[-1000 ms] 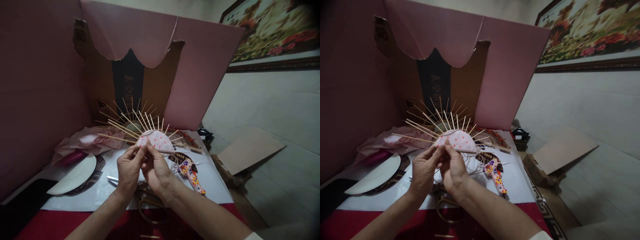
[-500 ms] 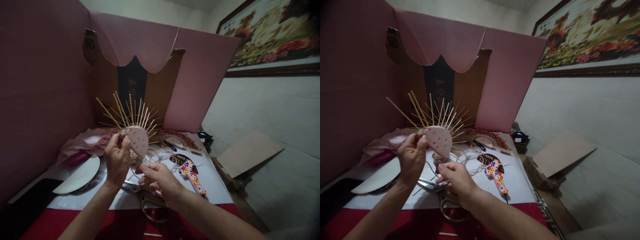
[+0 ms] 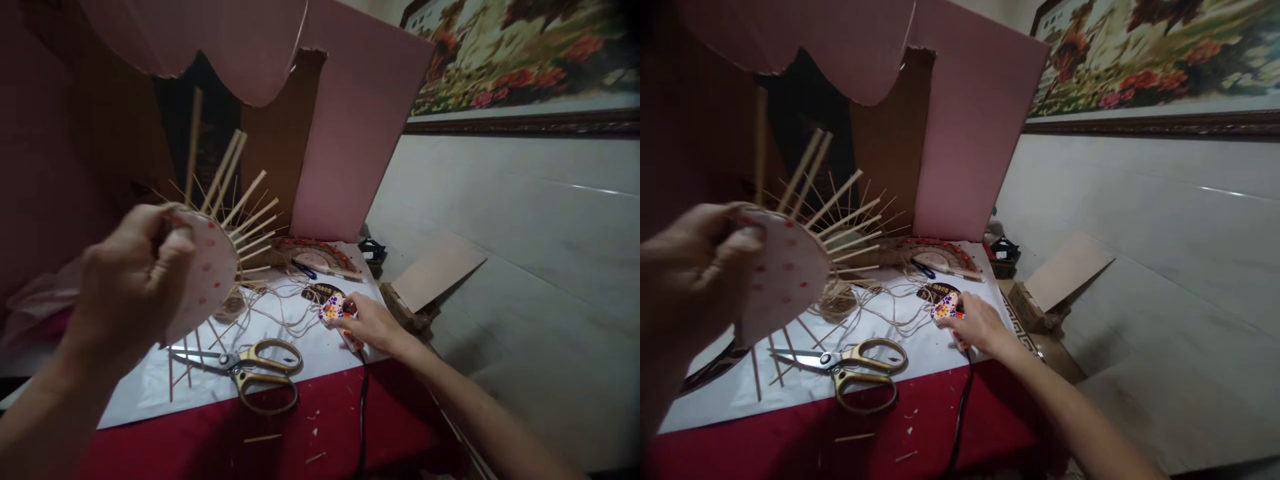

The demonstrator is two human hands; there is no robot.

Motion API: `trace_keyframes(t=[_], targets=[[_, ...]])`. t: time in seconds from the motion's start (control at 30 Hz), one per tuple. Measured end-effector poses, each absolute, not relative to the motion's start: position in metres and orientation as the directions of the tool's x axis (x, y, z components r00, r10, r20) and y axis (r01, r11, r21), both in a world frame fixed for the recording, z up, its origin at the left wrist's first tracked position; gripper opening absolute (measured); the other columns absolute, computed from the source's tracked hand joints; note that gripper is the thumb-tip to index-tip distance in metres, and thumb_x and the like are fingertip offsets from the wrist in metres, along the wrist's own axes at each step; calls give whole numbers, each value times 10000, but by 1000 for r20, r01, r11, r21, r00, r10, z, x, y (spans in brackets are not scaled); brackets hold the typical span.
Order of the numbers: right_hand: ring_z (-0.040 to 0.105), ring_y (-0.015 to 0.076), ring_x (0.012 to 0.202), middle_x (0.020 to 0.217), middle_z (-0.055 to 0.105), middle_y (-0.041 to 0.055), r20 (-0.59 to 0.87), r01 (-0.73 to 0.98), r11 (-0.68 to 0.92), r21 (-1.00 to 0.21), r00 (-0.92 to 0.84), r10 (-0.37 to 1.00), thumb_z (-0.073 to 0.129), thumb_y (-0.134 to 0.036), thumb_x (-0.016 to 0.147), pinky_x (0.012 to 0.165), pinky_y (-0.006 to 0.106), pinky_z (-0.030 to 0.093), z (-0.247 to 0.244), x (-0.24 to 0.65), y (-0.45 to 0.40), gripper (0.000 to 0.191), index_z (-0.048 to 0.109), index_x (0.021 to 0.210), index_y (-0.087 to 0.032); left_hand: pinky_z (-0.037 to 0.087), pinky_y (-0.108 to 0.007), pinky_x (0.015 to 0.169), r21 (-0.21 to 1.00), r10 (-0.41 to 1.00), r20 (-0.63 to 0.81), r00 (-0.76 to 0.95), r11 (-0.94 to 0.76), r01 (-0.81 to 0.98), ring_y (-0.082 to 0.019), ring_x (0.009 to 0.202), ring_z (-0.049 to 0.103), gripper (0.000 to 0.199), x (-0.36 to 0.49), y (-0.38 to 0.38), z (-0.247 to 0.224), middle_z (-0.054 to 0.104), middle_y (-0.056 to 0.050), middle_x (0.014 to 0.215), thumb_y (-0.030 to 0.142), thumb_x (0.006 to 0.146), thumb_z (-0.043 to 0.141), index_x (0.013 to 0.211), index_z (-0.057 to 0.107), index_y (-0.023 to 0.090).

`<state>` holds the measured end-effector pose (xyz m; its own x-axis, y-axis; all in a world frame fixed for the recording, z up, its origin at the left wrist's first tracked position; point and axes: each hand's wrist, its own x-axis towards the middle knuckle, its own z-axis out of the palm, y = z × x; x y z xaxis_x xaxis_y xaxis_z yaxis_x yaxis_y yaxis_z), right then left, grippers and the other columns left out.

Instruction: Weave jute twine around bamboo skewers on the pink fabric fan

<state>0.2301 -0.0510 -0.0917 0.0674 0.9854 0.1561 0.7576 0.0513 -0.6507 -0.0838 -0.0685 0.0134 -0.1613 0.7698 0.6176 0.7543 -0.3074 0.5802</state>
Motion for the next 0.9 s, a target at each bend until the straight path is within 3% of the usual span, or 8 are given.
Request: trace_keyframes(t=[0.1,0.23,0.4,0.53,0.6,0.7,0.83,0.9], targets=[[598,267,916,1067,597,134,85,908,14,-418,24,996,764,-399,625,750,318,421,-108,221,-62,690,531,1227,-156,350,-322,605,495,829,554,-76,-254,831,-184,667,531,226,-75,-64,8,559,-23,708,357,842,398,928,569,237],[607,278,977,1075,576,180,68,939,20,-342,3,998,495,-291,842,834,359,443,-123,222,-65,516,437,1315,-95,299,-276,562,473,802,596,-31,-319,821,-125,563,444,208,-71,-59,-7,465,16,615,330,889,376,787,495,193],[584,283,1084,1148,616,162,159,768,44,-639,76,984,447,-270,818,954,421,434,-130,239,-61,456,518,1242,-120,357,-253,584,527,770,636,49,-480,701,-115,616,494,247,-72,-59,-16,502,31,665,341,937,361,800,503,192],[643,268,990,1131,657,118,220,369,145,-918,169,961,659,-437,739,864,376,515,-108,234,-71,572,530,1229,-170,390,-248,600,568,767,641,37,-505,650,-112,643,536,235,-68,-63,-19,560,27,719,336,950,358,881,527,188],[662,214,751,886,701,73,233,223,194,-955,163,959,721,-442,710,656,295,545,-88,223,-81,517,595,1134,-175,403,-244,606,564,757,652,48,-527,636,-111,653,551,231,-67,-65,-21,578,20,736,329,953,359,913,534,184],[473,105,429,570,602,13,213,121,204,-971,71,974,675,-436,779,399,214,399,-56,203,-96,349,672,978,-150,419,-244,611,546,748,658,81,-549,633,-116,665,574,223,-64,-68,-23,606,8,754,312,951,368,976,543,175],[487,115,474,560,575,20,231,31,239,-971,-157,960,600,-454,838,406,216,385,-24,181,-104,339,693,979,-160,419,-222,571,493,719,686,112,-573,655,-105,608,565,173,-61,-70,-26,605,22,710,248,928,405,1009,540,177],[449,105,449,485,489,-13,247,91,271,-958,-208,946,594,-454,839,403,217,375,-14,171,-104,312,704,841,-162,436,-214,582,485,711,693,120,-583,652,-106,637,592,187,-59,-72,-27,640,13,758,231,920,414,1055,535,183]])
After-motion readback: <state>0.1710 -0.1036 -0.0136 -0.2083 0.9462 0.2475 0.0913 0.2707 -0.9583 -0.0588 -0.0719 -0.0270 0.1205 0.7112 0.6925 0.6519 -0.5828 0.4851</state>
